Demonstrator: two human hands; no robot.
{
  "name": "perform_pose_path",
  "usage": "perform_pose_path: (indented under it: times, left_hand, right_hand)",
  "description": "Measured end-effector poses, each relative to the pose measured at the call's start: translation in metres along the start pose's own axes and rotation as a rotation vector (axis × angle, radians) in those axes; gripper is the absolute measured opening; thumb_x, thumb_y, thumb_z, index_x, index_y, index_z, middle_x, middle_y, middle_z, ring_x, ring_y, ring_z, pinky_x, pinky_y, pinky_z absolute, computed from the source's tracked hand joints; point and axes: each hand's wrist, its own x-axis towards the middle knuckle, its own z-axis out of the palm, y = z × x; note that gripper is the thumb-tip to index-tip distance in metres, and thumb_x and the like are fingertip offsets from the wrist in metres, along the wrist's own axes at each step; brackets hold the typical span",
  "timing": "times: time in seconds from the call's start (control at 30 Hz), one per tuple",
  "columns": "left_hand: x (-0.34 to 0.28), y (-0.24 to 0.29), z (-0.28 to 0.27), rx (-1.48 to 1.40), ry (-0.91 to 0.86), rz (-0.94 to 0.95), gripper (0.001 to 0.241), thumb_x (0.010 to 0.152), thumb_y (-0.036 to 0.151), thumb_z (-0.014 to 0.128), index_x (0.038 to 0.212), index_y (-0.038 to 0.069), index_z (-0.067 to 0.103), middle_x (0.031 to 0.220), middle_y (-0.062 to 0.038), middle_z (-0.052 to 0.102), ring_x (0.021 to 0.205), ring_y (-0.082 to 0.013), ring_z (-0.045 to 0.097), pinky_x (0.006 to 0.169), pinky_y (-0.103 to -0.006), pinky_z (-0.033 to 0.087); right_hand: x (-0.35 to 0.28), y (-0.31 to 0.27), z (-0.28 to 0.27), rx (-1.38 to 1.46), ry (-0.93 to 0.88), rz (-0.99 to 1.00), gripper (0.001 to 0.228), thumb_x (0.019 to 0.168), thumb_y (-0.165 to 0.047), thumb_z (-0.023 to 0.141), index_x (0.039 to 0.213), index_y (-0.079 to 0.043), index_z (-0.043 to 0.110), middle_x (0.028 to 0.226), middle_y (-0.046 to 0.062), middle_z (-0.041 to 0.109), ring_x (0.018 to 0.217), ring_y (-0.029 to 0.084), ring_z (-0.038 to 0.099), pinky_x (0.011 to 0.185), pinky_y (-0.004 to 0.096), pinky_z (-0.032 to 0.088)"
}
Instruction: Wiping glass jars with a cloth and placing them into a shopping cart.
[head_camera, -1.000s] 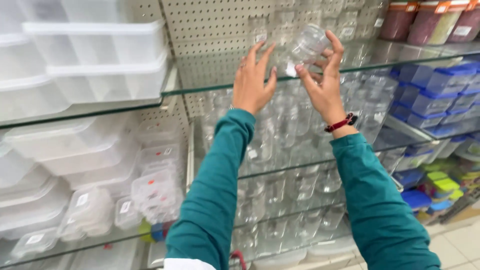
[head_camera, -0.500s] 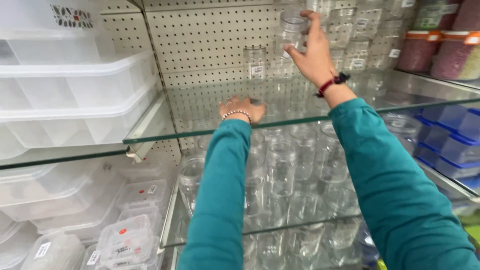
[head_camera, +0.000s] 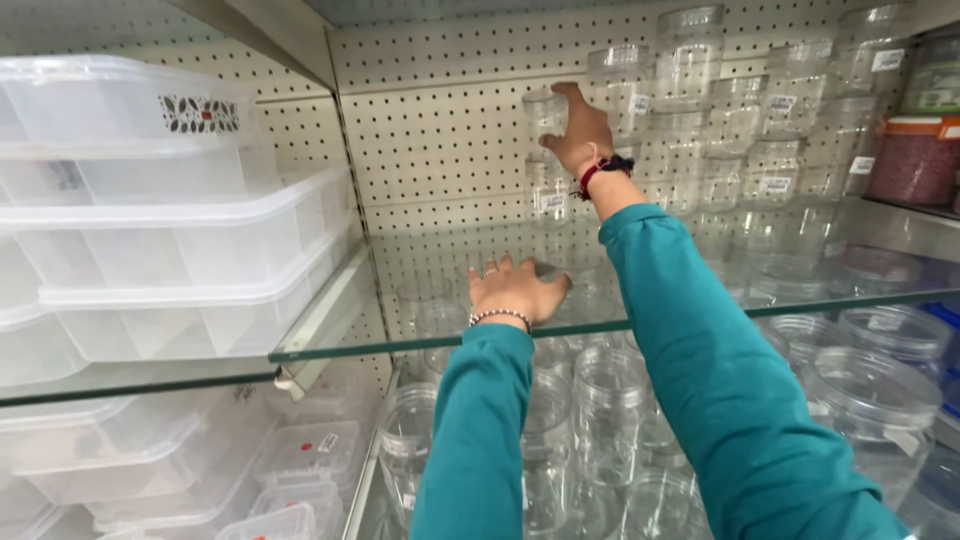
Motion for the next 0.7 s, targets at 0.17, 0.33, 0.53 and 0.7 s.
perform_pose_path:
  times: [0.17, 0.33, 0.53, 0.7]
  left_hand:
    - [0.003, 0.001, 0.002, 0.005, -0.014, 0.001, 0.080, 0.091, 0.069, 0.042, 0.156, 0.022, 0.042, 0.168, -0.012, 0.024, 0.157, -0.0295, 0.019, 0.127, -0.0510, 0.009]
    - [0.003, 0.001, 0.001, 0.015, -0.027, -0.015, 0.081, 0.092, 0.070, 0.041, 0.157, 0.022, 0.040, 0.168, -0.012, 0.023, 0.157, -0.0293, 0.019, 0.127, -0.0511, 0.008]
    - [0.000, 0.003, 0.001, 0.006, -0.020, -0.017, 0.080, 0.092, 0.069, 0.041, 0.156, 0.022, 0.041, 0.168, -0.013, 0.023, 0.157, -0.0294, 0.019, 0.127, -0.0521, 0.007]
    - [-0.004, 0.001, -0.003, -0.074, 0.049, -0.001, 0.070, 0.091, 0.060, 0.050, 0.145, 0.015, 0.055, 0.159, -0.016, 0.040, 0.151, -0.0313, 0.032, 0.127, -0.0528, 0.012]
  right_hand:
    - [-0.001, -0.013, 0.001, -0.009, 0.002, 0.096, 0.083, 0.082, -0.018, 0.086, 0.150, -0.019, 0.038, 0.119, 0.028, 0.068, 0.110, 0.044, 0.066, 0.096, 0.047, 0.054]
    - [-0.006, -0.014, 0.014, -0.146, 0.011, 0.073, 0.082, 0.084, -0.013, 0.083, 0.153, -0.021, 0.038, 0.128, 0.029, 0.057, 0.109, 0.044, 0.065, 0.093, 0.046, 0.056]
    - [-0.011, -0.024, 0.007, -0.187, -0.007, 0.033, 0.086, 0.083, -0.009, 0.081, 0.154, -0.022, 0.036, 0.141, 0.029, 0.044, 0.110, 0.045, 0.064, 0.090, 0.047, 0.057]
    - [-0.025, -0.046, -0.008, -0.118, -0.016, 0.127, 0.103, 0.082, -0.011, 0.081, 0.162, -0.014, 0.016, 0.138, 0.031, 0.041, 0.097, 0.049, 0.065, 0.080, 0.049, 0.058]
